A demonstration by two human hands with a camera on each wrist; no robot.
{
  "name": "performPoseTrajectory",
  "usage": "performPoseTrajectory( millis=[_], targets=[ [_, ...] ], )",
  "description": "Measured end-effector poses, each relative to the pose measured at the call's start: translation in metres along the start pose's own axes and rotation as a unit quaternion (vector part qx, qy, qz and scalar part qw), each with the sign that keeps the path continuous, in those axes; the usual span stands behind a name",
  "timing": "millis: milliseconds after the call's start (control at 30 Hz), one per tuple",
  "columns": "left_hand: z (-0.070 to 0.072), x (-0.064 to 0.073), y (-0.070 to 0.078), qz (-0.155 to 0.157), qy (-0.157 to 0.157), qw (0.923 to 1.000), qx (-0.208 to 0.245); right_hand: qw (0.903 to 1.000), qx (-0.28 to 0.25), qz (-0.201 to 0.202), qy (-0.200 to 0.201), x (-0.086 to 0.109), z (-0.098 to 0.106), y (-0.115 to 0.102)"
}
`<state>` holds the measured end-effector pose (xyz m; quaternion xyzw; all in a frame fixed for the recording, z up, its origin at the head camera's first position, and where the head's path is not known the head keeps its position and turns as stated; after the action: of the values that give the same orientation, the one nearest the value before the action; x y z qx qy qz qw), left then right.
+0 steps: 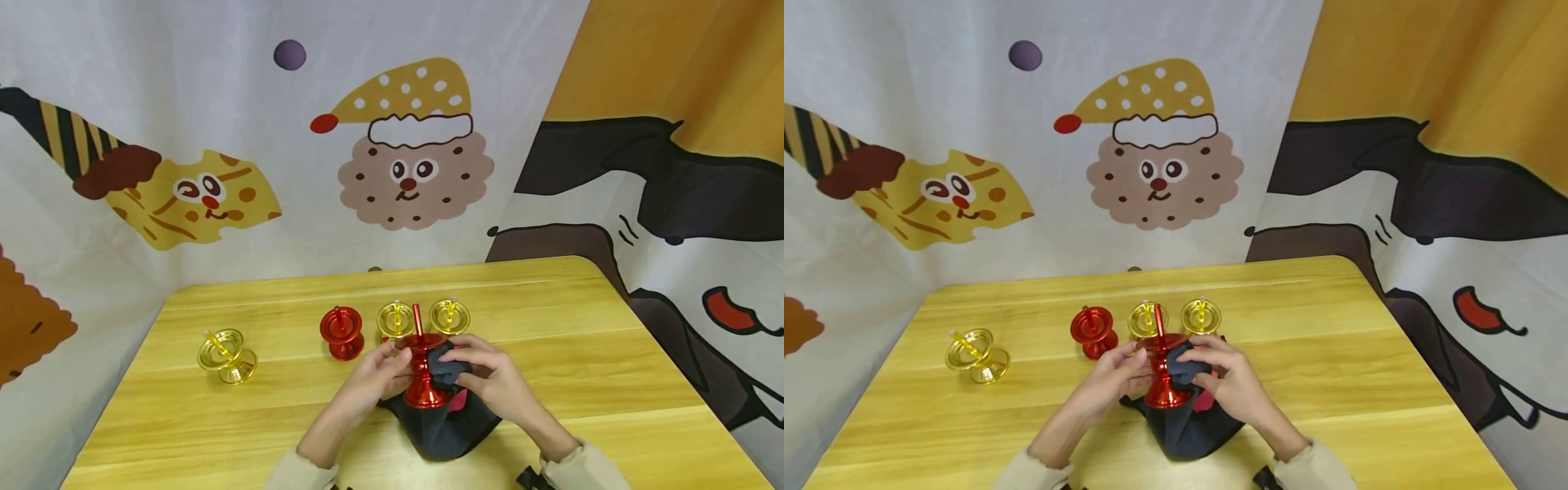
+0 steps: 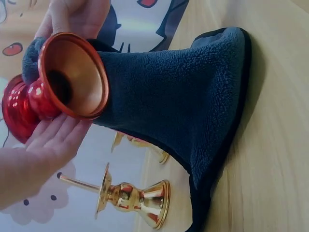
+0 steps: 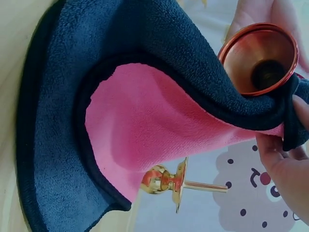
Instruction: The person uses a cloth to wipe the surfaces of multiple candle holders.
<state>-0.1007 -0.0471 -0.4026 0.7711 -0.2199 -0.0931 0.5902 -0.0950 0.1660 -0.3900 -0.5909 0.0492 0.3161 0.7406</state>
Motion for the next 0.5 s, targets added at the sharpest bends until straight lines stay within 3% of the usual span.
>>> performPoseTrajectory(
  millis=[133, 300, 400, 500],
  targets=[
    [-0.001, -0.002, 0.002, 0.004, 0.03, 0.9995, -0.003, 0.9987, 0.05, 0.011, 0.003, 0.001, -0.001, 0.0],
    [0.001, 0.002, 0.007, 0.021, 0.025, 0.9995, -0.007, 0.9977, 0.065, 0.02, 0.0, 0.001, 0.001, 0.002],
    [0.006, 0.007, 0.011, 0.013, 0.028, 0.9993, -0.019, 0.9977, 0.065, 0.019, -0.004, 0.002, 0.007, 0.003],
    [0.018, 0.015, 0.018, -0.005, 0.05, 0.9973, -0.054, 0.9977, 0.067, 0.007, -0.005, 0.005, 0.019, 0.005]
  ],
)
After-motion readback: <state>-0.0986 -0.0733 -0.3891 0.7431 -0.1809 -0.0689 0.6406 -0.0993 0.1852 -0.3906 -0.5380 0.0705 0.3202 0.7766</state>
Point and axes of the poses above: each hand's wrist, its own x-axis away from the middle knuckle, its own z-axis out of the back of the hand, y = z × x, the point moved 1 cm from there along -x, towards the middle knuckle, and after that the axes turned 1 degree about y, right-handed, at the moved point
